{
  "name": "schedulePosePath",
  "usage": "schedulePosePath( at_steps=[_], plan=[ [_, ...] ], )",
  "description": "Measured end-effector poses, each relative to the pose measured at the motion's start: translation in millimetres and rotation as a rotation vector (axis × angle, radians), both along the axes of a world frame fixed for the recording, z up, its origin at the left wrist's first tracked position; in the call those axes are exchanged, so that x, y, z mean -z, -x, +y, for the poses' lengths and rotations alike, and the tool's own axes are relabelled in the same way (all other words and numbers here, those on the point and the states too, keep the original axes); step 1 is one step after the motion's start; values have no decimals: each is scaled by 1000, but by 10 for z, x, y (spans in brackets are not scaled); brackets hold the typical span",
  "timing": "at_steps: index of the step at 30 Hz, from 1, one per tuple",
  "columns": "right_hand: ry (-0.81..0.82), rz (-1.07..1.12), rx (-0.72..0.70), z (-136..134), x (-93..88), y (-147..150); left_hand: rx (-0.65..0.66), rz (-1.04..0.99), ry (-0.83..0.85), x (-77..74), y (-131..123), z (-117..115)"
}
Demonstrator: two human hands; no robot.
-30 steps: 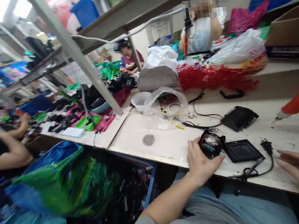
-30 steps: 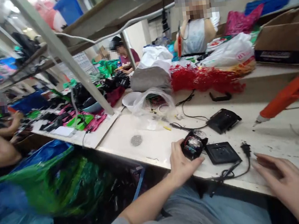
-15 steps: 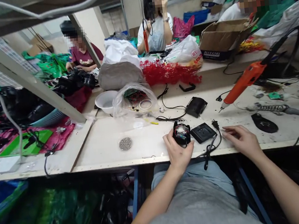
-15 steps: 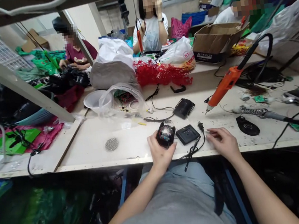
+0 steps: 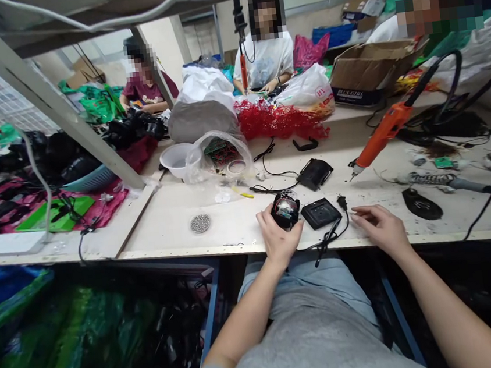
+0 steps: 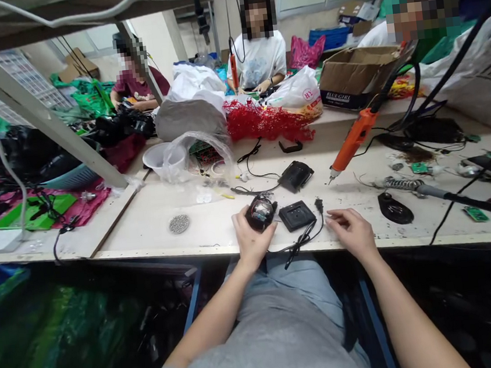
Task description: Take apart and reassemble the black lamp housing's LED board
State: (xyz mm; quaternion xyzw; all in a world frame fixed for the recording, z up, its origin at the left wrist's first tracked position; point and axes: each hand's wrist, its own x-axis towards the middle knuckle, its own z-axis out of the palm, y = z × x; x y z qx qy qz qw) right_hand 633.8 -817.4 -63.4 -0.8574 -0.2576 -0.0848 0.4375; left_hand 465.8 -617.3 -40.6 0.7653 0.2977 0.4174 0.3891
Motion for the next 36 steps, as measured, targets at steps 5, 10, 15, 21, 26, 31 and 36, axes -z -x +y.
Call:
schedulePosePath(
  at_steps=[5,10,15,21,26,31,36],
  plan=[
    [-12,8,-9,7,-28,27,-26,-3,-15,6,-3,-2],
    [-9,7,-15,31,-54,48,-60,1,28,-9,4,-3],
    [-30,-39,5,28,-148,75,-49,-5,62,-29,12,11],
    [-78,-176,-68,483,-502,281,-2,0,66,-6,47,-2],
    [9,-250,-438,1077,-616,370,-8,17,76,35,70,-22],
    [62,-244,-519,1181,-573,322,8,30,98,24,67,-34],
    [72,-226,-513,1146,-580,302,4,32,89,-16,29,-55]
  ],
)
